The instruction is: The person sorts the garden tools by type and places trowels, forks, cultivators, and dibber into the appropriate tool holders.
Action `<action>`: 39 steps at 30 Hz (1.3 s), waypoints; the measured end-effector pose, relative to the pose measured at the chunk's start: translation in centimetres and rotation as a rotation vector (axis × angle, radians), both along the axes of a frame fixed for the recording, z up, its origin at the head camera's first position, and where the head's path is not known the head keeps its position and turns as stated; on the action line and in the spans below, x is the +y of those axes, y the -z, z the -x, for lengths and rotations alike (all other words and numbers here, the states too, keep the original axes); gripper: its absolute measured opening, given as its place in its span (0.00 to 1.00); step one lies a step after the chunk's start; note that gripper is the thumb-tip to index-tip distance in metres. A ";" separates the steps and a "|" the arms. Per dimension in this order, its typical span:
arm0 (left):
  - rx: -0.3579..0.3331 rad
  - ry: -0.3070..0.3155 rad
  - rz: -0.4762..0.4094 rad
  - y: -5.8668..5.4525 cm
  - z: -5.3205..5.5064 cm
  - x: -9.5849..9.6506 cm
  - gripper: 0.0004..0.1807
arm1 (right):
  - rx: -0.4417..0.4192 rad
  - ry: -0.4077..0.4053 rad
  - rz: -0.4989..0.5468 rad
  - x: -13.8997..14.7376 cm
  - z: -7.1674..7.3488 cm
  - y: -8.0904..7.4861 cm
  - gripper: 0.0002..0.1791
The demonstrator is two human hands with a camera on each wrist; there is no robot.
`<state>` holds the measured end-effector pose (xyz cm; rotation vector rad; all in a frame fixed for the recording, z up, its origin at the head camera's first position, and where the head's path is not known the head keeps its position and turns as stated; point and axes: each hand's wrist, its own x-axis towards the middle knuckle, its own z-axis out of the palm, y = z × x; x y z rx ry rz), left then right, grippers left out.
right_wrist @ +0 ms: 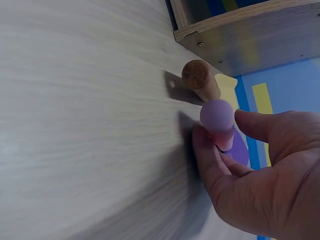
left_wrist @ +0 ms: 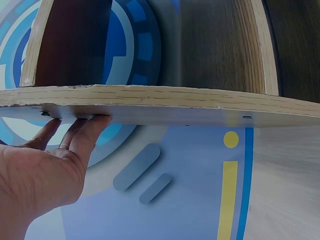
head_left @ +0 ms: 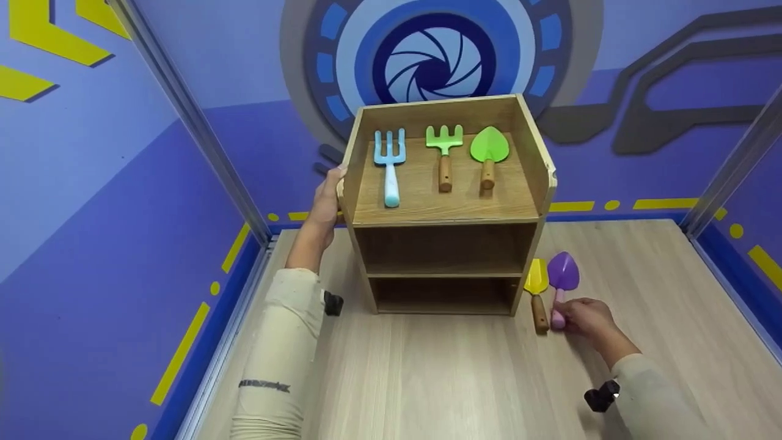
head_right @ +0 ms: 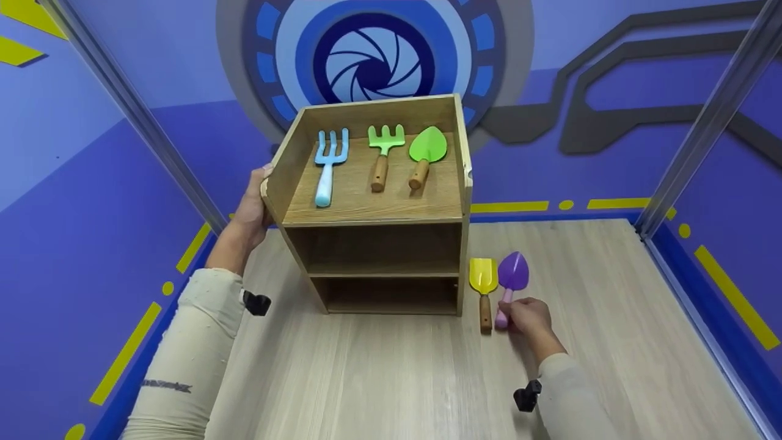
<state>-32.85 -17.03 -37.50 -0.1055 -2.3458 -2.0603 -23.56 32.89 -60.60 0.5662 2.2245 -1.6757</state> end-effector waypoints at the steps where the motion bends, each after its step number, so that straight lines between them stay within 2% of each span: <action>1: 0.002 -0.003 -0.001 0.0 0.0 0.0 0.41 | 0.004 0.000 -0.001 0.0 0.1 0.0 0.34; 7: 0.006 -0.007 -0.004 0.0 -0.1 0.1 0.41 | 0.011 -0.034 -0.037 0.2 0.4 0.3 0.37; 11: 0.001 -0.006 -0.007 0.0 0.0 0.1 0.42 | -0.007 -0.028 0.051 0.5 0.4 0.5 0.35; 18: -0.001 -0.006 -0.007 0.1 0.0 0.0 0.42 | -0.092 -0.005 0.214 1.2 0.3 0.4 0.20; 23: -0.005 0.001 -0.013 0.1 0.1 0.1 0.42 | -0.140 0.004 0.306 1.9 -0.1 0.4 0.20; 31: -0.001 -0.009 -0.008 0.2 0.1 0.1 0.41 | -0.138 -0.027 0.435 2.5 -0.4 0.6 0.16; 39: 0.011 -0.008 0.011 0.1 0.0 0.1 0.41 | -0.141 -0.066 0.457 2.7 -0.8 0.8 0.19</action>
